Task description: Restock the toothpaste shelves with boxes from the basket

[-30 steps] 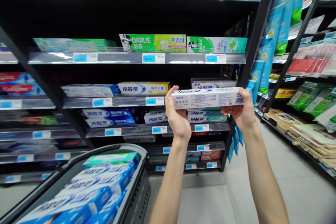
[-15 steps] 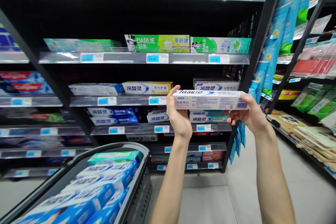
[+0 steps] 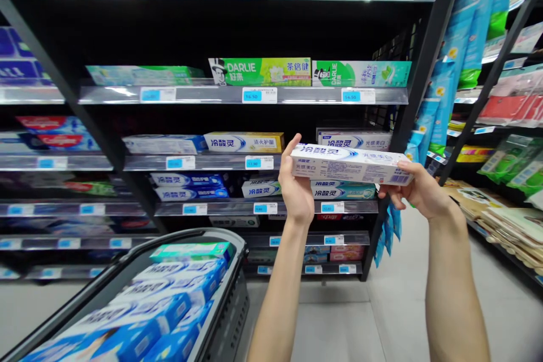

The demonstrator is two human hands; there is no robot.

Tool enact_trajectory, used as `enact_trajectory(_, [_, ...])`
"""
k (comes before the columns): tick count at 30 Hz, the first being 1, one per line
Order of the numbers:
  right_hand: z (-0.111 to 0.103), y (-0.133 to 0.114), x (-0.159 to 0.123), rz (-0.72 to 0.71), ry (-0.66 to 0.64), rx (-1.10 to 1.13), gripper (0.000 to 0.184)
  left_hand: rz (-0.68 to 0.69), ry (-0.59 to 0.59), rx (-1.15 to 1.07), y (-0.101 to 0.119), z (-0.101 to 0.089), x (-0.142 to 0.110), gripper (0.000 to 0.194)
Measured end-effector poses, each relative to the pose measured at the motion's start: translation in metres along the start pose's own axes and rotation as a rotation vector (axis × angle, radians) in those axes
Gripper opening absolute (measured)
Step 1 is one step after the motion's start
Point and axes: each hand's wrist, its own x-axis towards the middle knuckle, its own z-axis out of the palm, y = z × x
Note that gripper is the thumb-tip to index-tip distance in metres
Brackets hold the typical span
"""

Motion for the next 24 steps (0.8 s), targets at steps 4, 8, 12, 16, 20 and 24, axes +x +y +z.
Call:
enact_trajectory(4, [-0.004,-0.003,-0.007,-0.065,0.0,0.022,0.042,0.062,-0.1,-0.06,0.005,0.001,-0.002,0.045])
enact_trajectory(8, [-0.002,-0.008,-0.016,-0.166,0.05,0.021,0.052,0.069,-0.143,-0.133,0.003,-0.004,0.0,0.042])
enact_trajectory(12, [0.006,-0.009,-0.015,-0.259,0.078,-0.004,0.071,0.059,-0.155,-0.13,-0.005,-0.013,0.005,0.043])
enact_trajectory(16, [0.01,-0.005,-0.01,-0.276,0.077,-0.01,0.076,0.069,-0.157,-0.097,-0.007,-0.016,0.006,0.044])
enact_trajectory(20, [0.009,-0.003,-0.009,-0.271,0.06,-0.011,0.074,0.084,-0.156,-0.063,-0.005,-0.013,0.005,0.045])
enact_trajectory(24, [0.006,-0.004,-0.01,-0.266,0.058,-0.012,0.07,0.081,-0.146,-0.052,-0.005,-0.01,0.004,0.049])
